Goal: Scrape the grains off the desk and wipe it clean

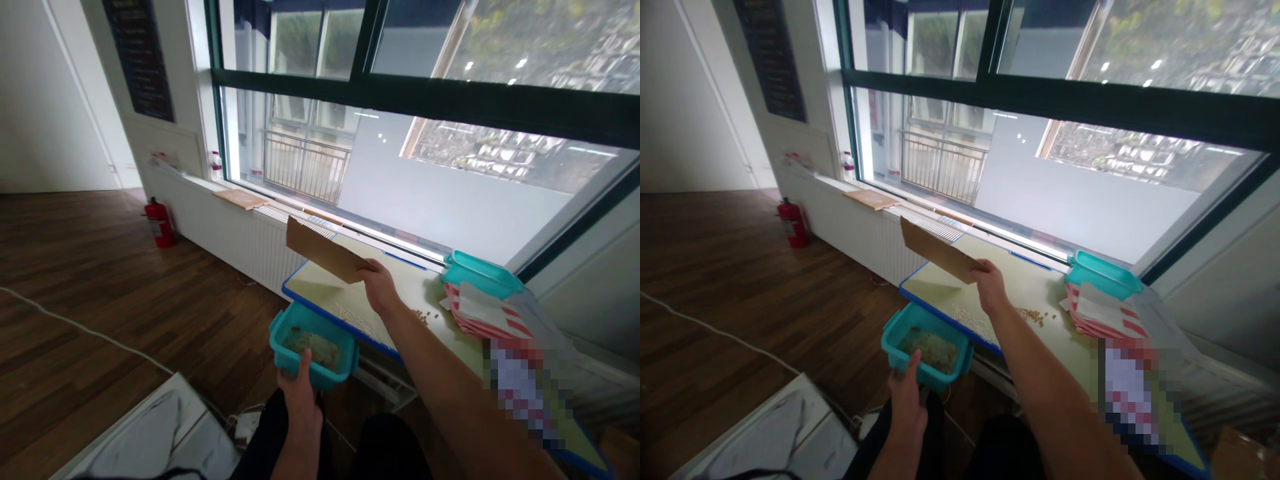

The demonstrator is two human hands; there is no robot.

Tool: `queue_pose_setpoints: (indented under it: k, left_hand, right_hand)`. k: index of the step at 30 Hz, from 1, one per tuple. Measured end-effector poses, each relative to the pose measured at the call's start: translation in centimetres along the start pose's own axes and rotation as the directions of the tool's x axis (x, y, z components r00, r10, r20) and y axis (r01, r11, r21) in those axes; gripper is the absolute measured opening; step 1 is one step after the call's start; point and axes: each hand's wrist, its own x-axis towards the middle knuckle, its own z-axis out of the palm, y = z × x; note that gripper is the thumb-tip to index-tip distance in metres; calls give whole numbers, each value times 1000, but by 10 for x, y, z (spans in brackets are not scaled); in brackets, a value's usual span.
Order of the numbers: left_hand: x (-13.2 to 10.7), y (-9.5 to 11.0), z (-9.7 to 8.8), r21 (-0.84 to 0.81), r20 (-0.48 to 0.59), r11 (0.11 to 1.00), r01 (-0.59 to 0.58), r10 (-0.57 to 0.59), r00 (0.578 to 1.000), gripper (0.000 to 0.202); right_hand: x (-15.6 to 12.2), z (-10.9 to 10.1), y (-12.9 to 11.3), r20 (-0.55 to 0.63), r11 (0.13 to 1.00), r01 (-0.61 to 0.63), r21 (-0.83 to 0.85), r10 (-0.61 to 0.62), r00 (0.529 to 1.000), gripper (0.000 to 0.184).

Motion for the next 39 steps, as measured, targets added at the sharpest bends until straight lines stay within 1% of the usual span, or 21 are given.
queue_pose_setpoints:
  k: [2, 4, 6, 8, 11, 14, 17, 20, 26, 31, 36, 39]
  left_hand:
    - [1, 5, -2, -4, 7, 1000, 15, -15, 1000, 63]
    - [1, 9, -3, -5, 44, 1000, 30, -30, 999, 61]
    - [0, 11, -3, -13, 69, 999, 46, -45, 997, 62]
    - [-2, 14, -3, -31, 55, 997, 70, -68, 996, 64]
    - [-5, 15, -3, -58, 42, 994, 97, -95, 995, 65]
    - [-7, 15, -3, -57, 72, 992, 115, -111, 991, 61]
    - [-9, 14, -4, -41, 78, 991, 129, -125, 989, 58]
    - [-11, 12, -4, -26, 90, 992, 127, -124, 988, 58]
    - [-20, 2, -1, 7, 91, 995, 100, -100, 991, 62]
    - [-30, -5, 2, 19, 123, 993, 120, -122, 985, 58]
    - [-43, -12, 5, 41, 123, 994, 106, -110, 986, 53]
    - [-52, -19, 6, 47, 150, 995, 86, -92, 984, 52]
  right_hand:
    - [18, 16, 5, 83, 999, -42, 10, 41, 996, 18]
    - [28, 25, 7, 155, 997, -64, -40, 69, 985, 14]
    - [33, 27, 5, 224, 992, -86, -95, 105, 969, 11]
    - [34, 24, 2, 273, 985, -101, -139, 136, 952, 12]
    - [32, 14, -3, 301, 978, -116, -172, 164, 939, 13]
    - [26, 1, -5, 324, 974, -134, -183, 189, 927, 12]
    - [20, -13, -6, 351, 970, -152, -188, 211, 912, 12]
    - [16, -28, -8, 357, 967, -164, -193, 225, 907, 12]
    - [3, -49, -17, 367, 963, -180, -200, 244, 898, 10]
    - [-13, -70, -24, 376, 955, -198, -219, 270, 887, 10]
    - [-25, -92, -27, 359, 952, -193, -235, 270, 894, 13]
    - [-32, -101, -31, 334, 950, -199, -239, 273, 902, 13]
